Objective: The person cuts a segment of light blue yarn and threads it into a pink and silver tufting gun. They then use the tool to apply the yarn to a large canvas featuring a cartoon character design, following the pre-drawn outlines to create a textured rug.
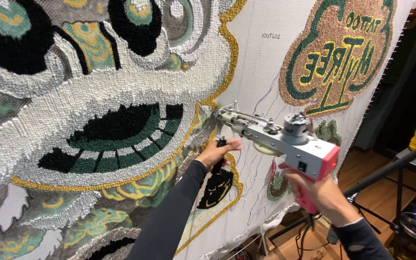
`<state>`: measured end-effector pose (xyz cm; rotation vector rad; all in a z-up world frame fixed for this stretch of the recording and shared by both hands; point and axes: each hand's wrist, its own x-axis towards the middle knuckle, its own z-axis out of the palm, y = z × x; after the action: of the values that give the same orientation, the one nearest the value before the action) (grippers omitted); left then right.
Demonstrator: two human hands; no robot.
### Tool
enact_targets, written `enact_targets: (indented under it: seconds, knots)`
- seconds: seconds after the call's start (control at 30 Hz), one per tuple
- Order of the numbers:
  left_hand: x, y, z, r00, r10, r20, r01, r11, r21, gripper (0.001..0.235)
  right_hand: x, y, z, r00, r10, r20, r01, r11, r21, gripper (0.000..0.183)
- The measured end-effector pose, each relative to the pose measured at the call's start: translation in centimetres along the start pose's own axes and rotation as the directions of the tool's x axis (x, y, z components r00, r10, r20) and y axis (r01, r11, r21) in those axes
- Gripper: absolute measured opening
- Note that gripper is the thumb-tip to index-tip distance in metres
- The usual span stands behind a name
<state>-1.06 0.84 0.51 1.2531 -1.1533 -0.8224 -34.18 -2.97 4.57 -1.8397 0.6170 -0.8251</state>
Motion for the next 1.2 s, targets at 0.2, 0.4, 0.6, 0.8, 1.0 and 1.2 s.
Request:
enact_targets:
  seconds: [0.2,0.4,0.6,0.8,1.0,1.2]
  knots:
    - [0.1,-0.3,4.2,0.996,0.063,0.063,-0.051,0.984,-0.170,0.057,0.1,-1.1,-4.5,0.996,-0.058,0.061,0.046,0.983,0.176,0.039]
    - [-0.1,-0.9,9.3,0.996,0.094,0.007,-0.090,0.975,-0.203,0.043,-1.1,0.7,-9.5,0.988,0.053,0.147,-0.105,0.923,0.370,0.048]
    - [-2.0,-0.3,12.6,0.995,0.087,-0.049,-0.097,0.960,-0.262,0.039,-3.1,3.9,-13.6,0.971,-0.046,0.233,-0.104,0.801,0.590,0.073]
    - [-2.8,1.0,14.3,0.991,0.109,-0.072,-0.127,0.931,-0.343,0.037,-3.9,4.9,-8.7,0.842,-0.301,0.448,-0.058,0.775,0.629,0.077]
    - [-2.2,3.5,14.0,0.975,0.164,-0.151,-0.208,0.915,-0.347,0.037,-1.9,18.5,0.1,0.553,0.339,0.761,-0.324,0.929,-0.179,0.045]
    - [-3.6,5.8,9.9,0.925,0.269,-0.267,-0.340,0.900,-0.271,0.035,-3.6,32.2,-10.2,0.607,0.662,0.438,-0.207,0.665,-0.718,0.055]
